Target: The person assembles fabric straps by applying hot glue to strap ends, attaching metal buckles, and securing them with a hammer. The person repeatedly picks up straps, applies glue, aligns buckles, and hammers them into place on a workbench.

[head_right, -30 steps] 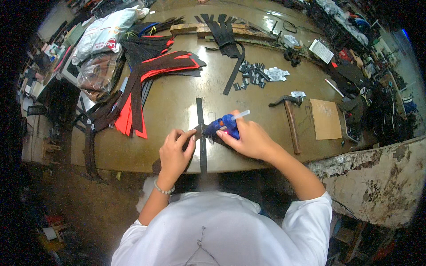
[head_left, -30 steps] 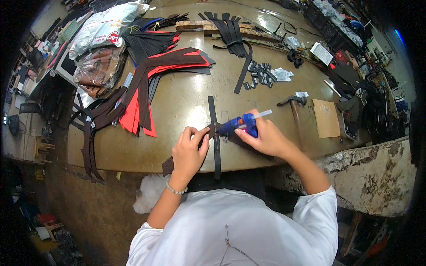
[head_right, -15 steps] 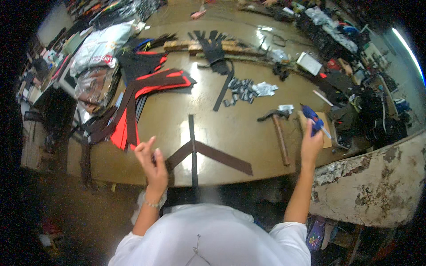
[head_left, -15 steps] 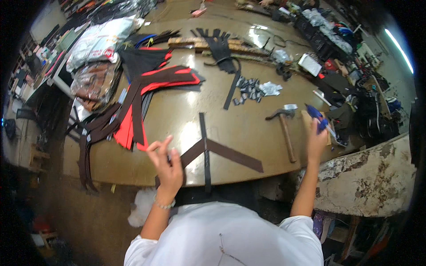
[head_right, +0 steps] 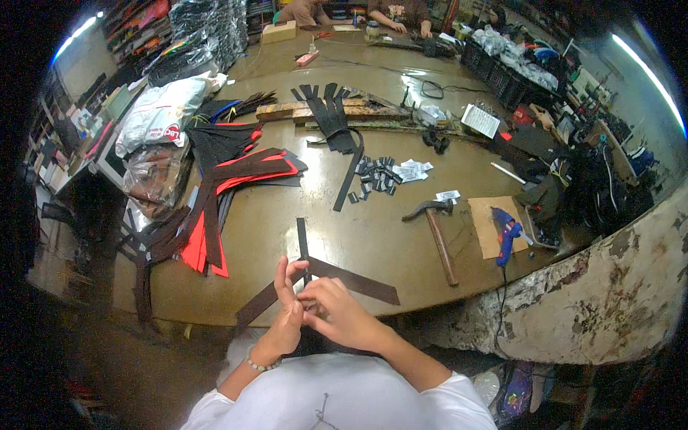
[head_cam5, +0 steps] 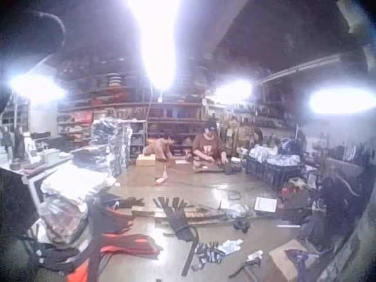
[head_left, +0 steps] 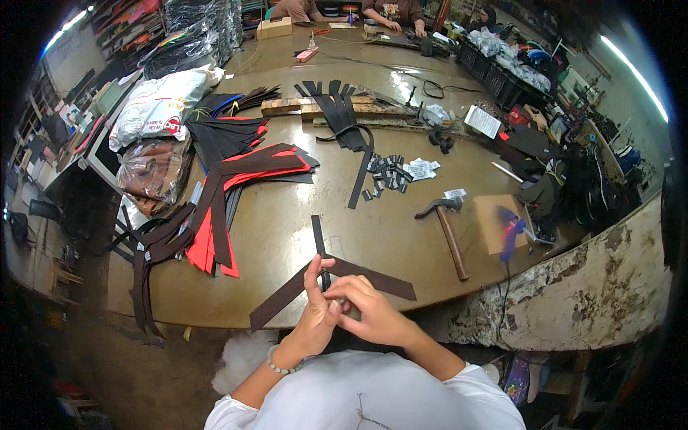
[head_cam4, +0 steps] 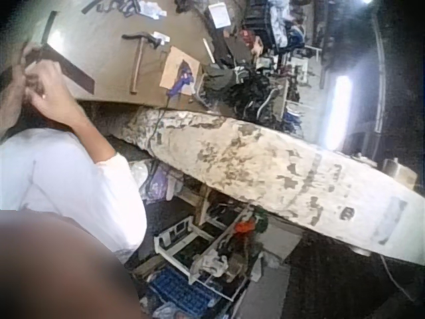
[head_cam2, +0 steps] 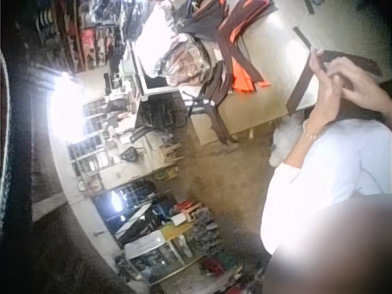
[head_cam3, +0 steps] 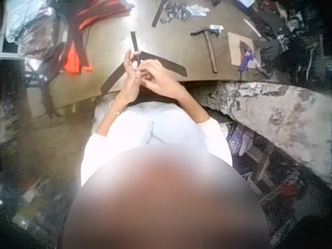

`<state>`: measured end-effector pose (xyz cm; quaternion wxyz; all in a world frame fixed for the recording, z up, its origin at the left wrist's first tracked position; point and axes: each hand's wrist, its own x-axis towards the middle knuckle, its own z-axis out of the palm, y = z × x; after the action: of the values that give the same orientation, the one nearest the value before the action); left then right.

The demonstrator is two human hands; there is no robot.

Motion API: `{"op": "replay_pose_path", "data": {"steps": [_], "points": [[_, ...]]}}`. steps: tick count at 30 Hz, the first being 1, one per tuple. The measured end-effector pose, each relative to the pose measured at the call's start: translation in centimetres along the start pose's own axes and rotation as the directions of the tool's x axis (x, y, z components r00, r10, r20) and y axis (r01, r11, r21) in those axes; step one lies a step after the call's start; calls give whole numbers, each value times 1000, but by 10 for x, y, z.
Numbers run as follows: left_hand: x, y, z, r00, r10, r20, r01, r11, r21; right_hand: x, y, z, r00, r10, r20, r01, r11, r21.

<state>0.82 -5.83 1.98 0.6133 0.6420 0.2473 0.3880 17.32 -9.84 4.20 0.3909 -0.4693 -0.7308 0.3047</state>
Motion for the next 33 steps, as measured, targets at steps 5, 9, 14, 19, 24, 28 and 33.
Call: {"op": "replay_pose_path", "data": {"steps": [5, 9, 14, 19, 24, 28, 33], "points": [[-14, -2, -10, 983, -180, 38, 183, 980, -81, -2, 6, 24, 991, 121, -51, -110, 978, 179], [-26, 3, -26, 892, -448, -61, 450, 892, 38, -7, 6, 19, 840, 540, -43, -421, 701, 575], [-24, 6, -33, 899, -405, -169, 377, 910, -173, -6, 14, 10, 834, 545, 89, -404, 491, 772], [-4, 5, -37, 918, -373, -134, 323, 900, -294, 0, 20, 2, 885, 458, 79, -280, 390, 878], [10, 0, -29, 928, -368, -63, 323, 876, -357, 7, 19, 6, 882, 457, 116, -259, 263, 929], [16, -5, -21, 940, -340, 12, 320, 871, -373, 5, 19, 13, 888, 451, 94, -229, 254, 940], [17, -8, -21, 938, -326, 114, 345, 882, -322, 3, 26, 14, 876, 466, 123, -239, 199, 950]]}}
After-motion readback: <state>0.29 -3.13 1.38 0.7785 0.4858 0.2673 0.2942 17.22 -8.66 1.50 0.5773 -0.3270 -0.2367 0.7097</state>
